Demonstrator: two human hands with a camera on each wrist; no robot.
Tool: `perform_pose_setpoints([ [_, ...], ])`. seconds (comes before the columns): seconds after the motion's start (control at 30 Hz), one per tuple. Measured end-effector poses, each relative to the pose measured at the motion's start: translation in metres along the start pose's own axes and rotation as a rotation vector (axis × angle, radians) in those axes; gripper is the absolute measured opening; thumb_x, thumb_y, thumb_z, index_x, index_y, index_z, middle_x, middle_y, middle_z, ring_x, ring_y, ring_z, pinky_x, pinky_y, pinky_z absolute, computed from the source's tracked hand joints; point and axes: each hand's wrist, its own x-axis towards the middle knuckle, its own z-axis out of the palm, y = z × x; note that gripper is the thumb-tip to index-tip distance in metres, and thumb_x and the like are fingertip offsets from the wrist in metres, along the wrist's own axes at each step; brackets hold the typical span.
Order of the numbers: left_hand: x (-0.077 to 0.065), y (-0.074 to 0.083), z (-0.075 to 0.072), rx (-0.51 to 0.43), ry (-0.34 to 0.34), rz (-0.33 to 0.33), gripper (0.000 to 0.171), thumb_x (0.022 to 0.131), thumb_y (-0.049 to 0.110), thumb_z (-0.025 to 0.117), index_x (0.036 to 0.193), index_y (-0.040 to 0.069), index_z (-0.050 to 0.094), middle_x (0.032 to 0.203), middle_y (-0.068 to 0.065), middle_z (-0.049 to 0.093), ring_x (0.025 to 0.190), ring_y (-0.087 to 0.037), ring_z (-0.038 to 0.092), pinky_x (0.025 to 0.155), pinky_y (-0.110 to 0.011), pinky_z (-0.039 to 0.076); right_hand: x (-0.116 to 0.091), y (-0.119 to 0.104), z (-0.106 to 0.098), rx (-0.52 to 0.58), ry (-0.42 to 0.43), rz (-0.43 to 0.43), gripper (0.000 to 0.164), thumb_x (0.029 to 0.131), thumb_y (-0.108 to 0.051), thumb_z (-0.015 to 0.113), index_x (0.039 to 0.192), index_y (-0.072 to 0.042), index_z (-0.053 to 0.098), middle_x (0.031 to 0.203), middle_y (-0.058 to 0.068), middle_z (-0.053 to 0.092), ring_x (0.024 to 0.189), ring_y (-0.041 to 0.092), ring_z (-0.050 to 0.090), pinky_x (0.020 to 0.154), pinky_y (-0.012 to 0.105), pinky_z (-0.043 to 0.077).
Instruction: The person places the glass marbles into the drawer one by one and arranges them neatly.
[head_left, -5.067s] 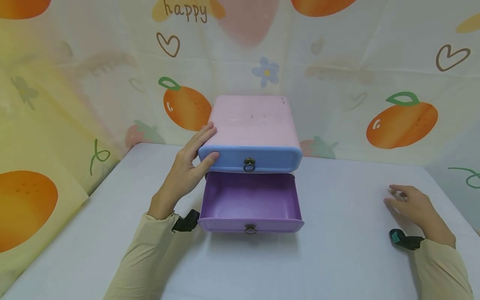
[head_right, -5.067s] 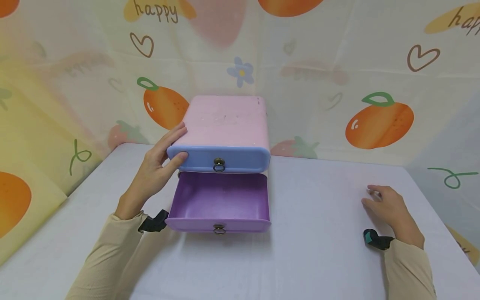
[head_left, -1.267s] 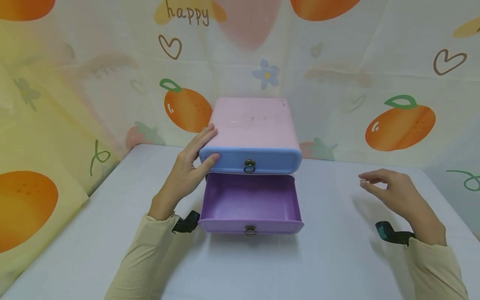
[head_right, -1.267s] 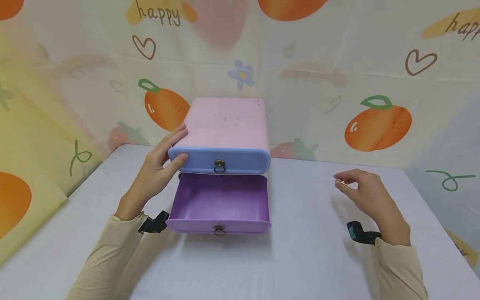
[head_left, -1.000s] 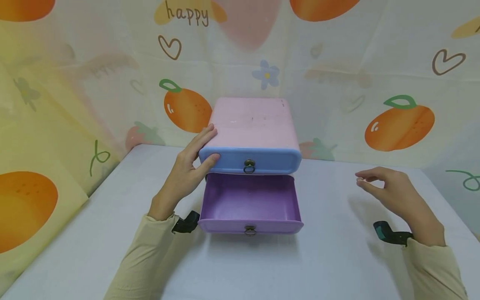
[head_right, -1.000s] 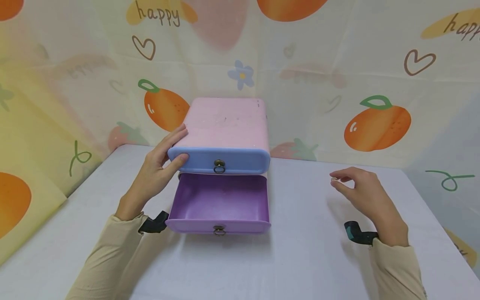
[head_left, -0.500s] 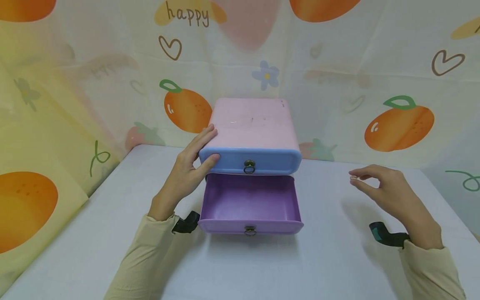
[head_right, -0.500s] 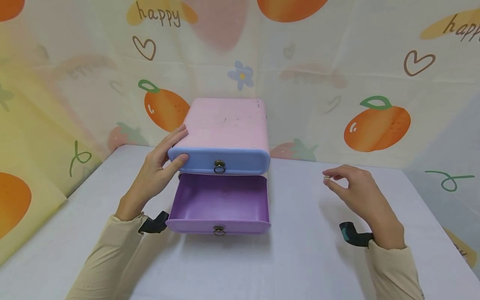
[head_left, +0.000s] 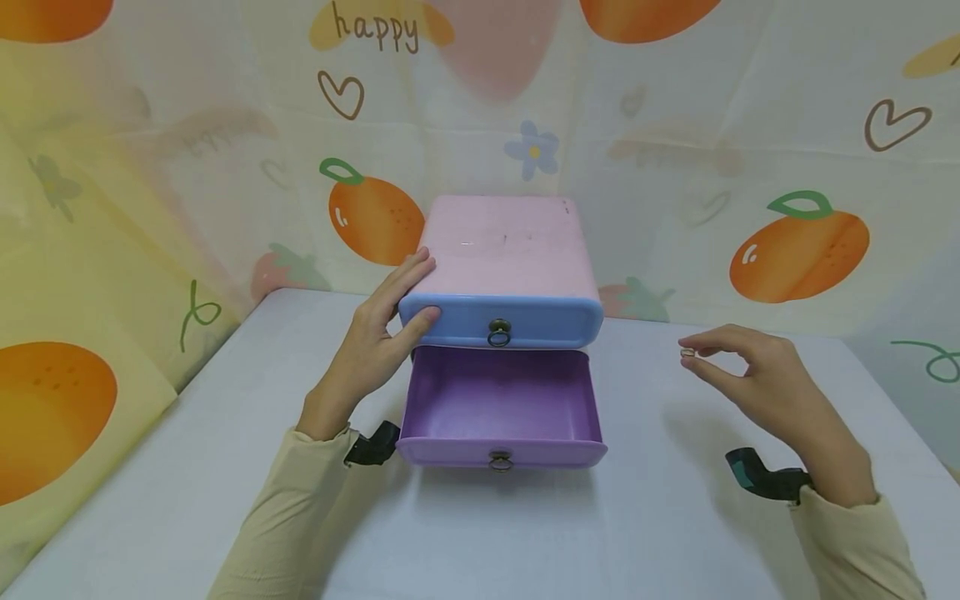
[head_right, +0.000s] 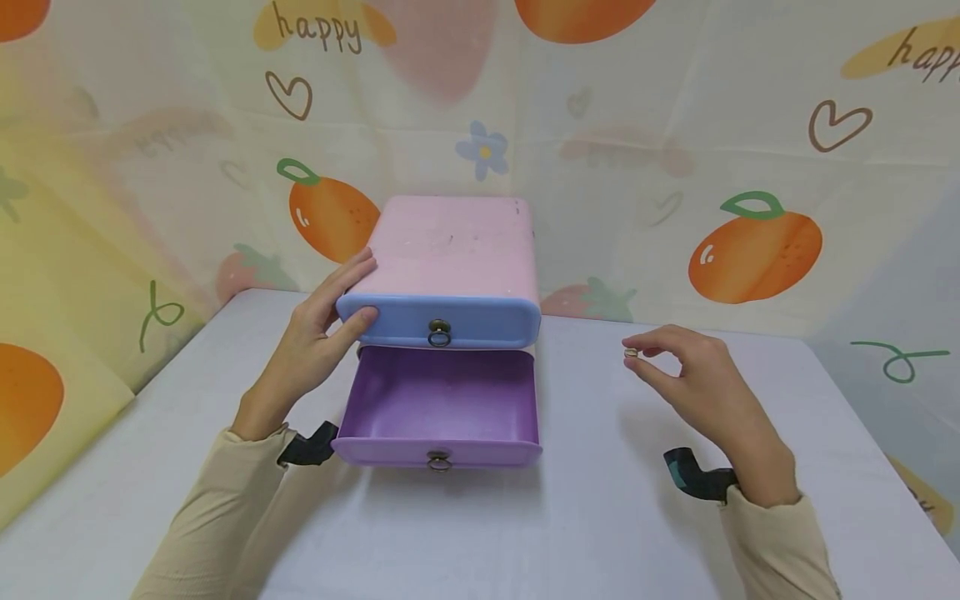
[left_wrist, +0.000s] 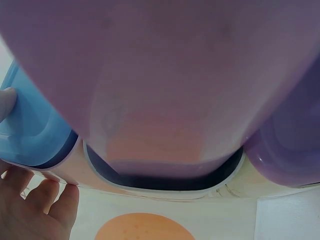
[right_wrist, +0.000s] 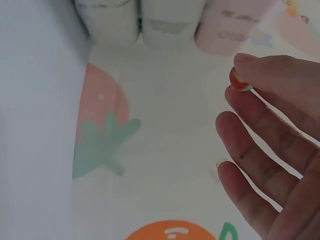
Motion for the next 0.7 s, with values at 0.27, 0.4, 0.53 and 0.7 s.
perform_pose_setpoints([
  [0.27, 0.001, 0.000, 0.000, 0.004, 0.005, 0.005, 0.057, 0.096, 0.007, 0.063, 0.149, 0.015, 0.045, 0.161, 0.002, 0.034, 0.152, -0.014, 0.026, 0.118, -0.039, 0.035, 0.004, -0.015, 0.002, 0.021, 0.051, -0.084, 0.033, 0.071, 0.001, 0.084, 0.100, -0.011, 0.077, 0.095, 0.000, 0.076, 0.090, -0.016, 0.056, 0.083, -0.002, 0.040],
  [0.4, 0.001, 0.000, 0.000, 0.006, 0.003, 0.003, 0.057, 0.096, 0.007, 0.062, 0.150, 0.015, 0.045, 0.161, 0.002, 0.034, 0.152, -0.014, 0.026, 0.118, -0.040, 0.035, 0.006, -0.021, 0.005, 0.043, 0.067, -0.129, 0.036, 0.068, 0.004, 0.084, 0.100, -0.011, 0.077, 0.094, 0.000, 0.076, 0.091, -0.012, 0.059, 0.083, -0.003, 0.042],
  [0.53, 0.001, 0.000, 0.000, 0.001, 0.005, 0.008, 0.057, 0.096, 0.006, 0.063, 0.149, 0.014, 0.045, 0.161, 0.000, 0.034, 0.152, -0.019, 0.026, 0.118, -0.041, 0.035, 0.007, -0.026, 0.007, 0.066, 0.071, -0.164, 0.038, 0.068, 0.006, 0.084, 0.101, -0.011, 0.077, 0.094, -0.001, 0.076, 0.090, -0.007, 0.061, 0.082, -0.001, 0.043],
  [0.7, 0.000, 0.000, 0.000, 0.001, 0.003, 0.007, 0.057, 0.096, 0.007, 0.062, 0.149, 0.014, 0.045, 0.162, 0.001, 0.034, 0.152, -0.016, 0.025, 0.118, -0.040, 0.034, 0.007, -0.031, 0.010, 0.060, 0.047, -0.196, 0.036, 0.069, 0.005, 0.084, 0.100, -0.011, 0.076, 0.094, -0.003, 0.075, 0.089, 0.003, 0.064, 0.077, 0.001, 0.046],
])
